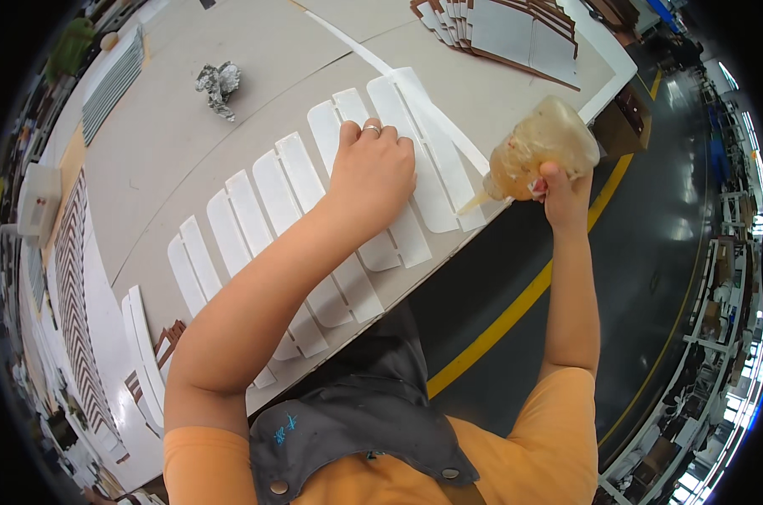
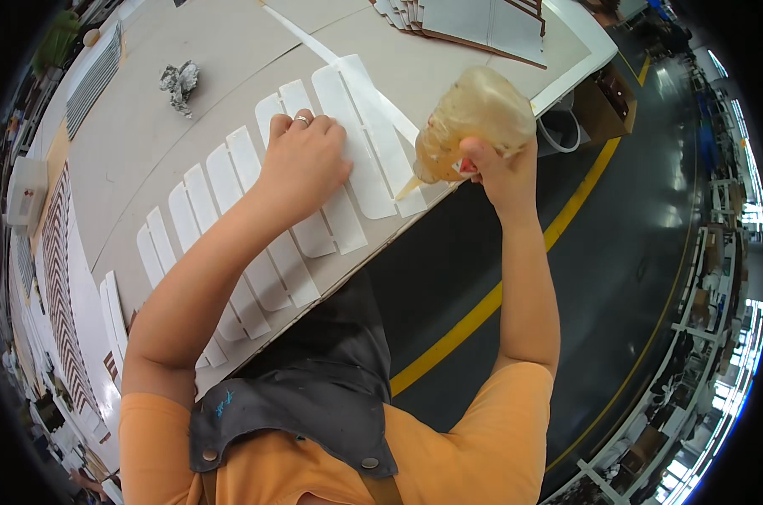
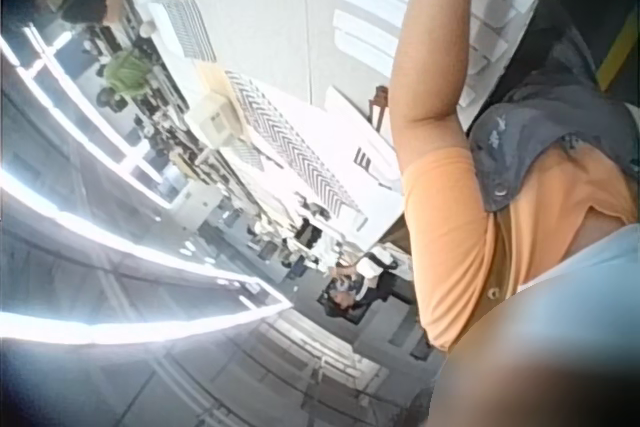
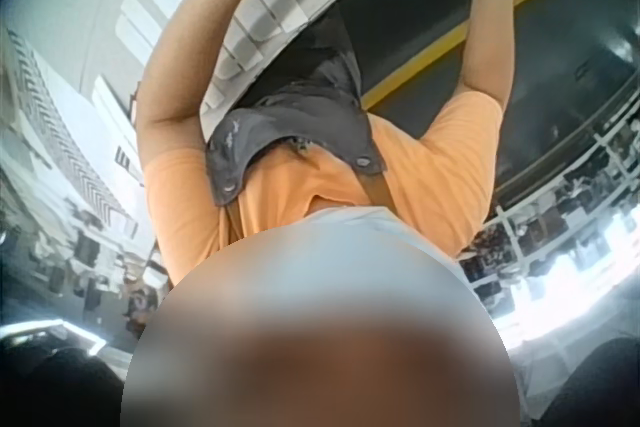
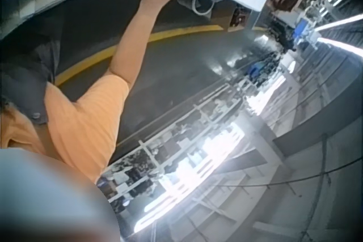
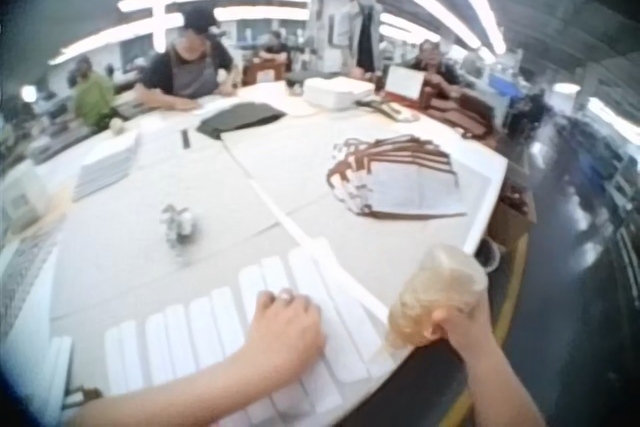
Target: Applying glue to leather components and assembling them to create wallet card slots.
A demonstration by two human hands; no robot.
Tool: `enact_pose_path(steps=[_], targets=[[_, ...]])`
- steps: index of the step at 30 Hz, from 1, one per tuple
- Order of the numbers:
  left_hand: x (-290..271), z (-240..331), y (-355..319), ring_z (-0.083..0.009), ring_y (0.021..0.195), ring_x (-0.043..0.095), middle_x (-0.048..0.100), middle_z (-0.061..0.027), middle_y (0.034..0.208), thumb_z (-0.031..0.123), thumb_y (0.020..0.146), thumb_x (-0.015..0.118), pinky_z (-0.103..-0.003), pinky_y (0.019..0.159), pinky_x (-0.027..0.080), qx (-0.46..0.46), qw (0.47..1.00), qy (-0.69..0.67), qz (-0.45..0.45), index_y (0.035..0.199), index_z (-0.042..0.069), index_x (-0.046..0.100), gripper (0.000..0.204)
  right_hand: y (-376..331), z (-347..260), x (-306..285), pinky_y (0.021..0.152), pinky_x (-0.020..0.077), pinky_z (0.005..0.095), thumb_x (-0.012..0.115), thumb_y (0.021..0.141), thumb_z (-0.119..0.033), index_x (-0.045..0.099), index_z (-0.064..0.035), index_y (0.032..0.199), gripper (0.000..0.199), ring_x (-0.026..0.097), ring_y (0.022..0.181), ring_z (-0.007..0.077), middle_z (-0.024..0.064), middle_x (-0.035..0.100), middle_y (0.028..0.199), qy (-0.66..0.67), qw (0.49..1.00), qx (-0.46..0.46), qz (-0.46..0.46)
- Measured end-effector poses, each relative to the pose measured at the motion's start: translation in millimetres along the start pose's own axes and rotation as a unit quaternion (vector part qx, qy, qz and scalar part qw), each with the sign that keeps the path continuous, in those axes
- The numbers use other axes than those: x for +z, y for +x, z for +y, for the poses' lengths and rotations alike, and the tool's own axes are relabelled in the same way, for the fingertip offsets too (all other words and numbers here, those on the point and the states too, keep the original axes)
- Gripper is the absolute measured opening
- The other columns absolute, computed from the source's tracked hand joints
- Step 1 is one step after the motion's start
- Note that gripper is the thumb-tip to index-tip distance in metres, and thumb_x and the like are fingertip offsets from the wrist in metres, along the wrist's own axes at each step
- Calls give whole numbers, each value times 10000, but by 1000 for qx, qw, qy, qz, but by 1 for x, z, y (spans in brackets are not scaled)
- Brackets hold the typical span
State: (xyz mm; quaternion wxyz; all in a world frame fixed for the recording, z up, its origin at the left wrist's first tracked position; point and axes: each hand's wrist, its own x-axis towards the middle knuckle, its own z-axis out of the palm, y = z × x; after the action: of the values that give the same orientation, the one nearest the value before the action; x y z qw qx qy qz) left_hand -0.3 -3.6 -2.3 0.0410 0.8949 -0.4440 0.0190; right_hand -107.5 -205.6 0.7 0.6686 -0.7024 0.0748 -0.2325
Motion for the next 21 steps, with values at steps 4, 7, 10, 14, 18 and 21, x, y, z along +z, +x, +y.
enact_pose_path(steps=[4, 7, 10, 14, 18, 21], targets=[[0, 0, 0, -239, 907, 492, 565, -114, 923, 180, 708, 567, -370, 836, 312, -1, 1000, -7, 8, 829, -11, 552, 226, -21, -2, -2, 828, 400, 295, 820, 500, -375, 370, -34, 1109, 830, 469, 961, 147, 52, 459, 1043, -13, 995, -97, 28], [6, -3, -1, -240, 878, 499, 560, -109, 835, 149, 698, 551, -358, 800, 320, 9, 999, -15, 44, 761, 7, 559, 156, -34, -5, -4, 800, 416, 286, 829, 438, -431, 352, -39, 1123, 922, 478, 943, 150, 48, 459, 1038, -96, 983, -151, 36], [0, -2, 0, -239, 879, 496, 557, -107, 826, 148, 702, 547, -357, 806, 315, 9, 999, -21, 33, 764, 9, 559, 153, -40, -4, -16, 795, 422, 293, 830, 411, -452, 340, -40, 1129, 962, 480, 944, 159, 52, 458, 1038, -143, 974, -169, 58], [2, -4, -2, -238, 908, 482, 551, -105, 896, 175, 722, 552, -366, 854, 299, -7, 1000, 4, -14, 827, -3, 551, 207, -27, -6, -12, 784, 435, 298, 808, 501, -415, 341, -37, 1117, 861, 498, 927, 167, 64, 459, 1046, -101, 968, -214, 83], [-1, 1, 0, -239, 904, 481, 544, -101, 884, 179, 721, 552, -363, 854, 298, 2, 1000, 2, -9, 817, 4, 549, 200, 16, 8, -7, 460, 413, 213, 659, 704, -388, 468, -14, 1033, 533, 531, 621, 105, 60, 564, 862, -73, 958, -231, 153], [1, -1, -2, -236, 895, 483, 542, -97, 864, 185, 719, 556, -358, 829, 308, 2, 1000, 10, -1, 806, 9, 550, 197, 55, 4, 37, 502, 465, 220, 635, 759, -189, 413, -19, 1007, 374, 559, 631, 109, 65, 548, 887, -60, 974, -201, 83]])
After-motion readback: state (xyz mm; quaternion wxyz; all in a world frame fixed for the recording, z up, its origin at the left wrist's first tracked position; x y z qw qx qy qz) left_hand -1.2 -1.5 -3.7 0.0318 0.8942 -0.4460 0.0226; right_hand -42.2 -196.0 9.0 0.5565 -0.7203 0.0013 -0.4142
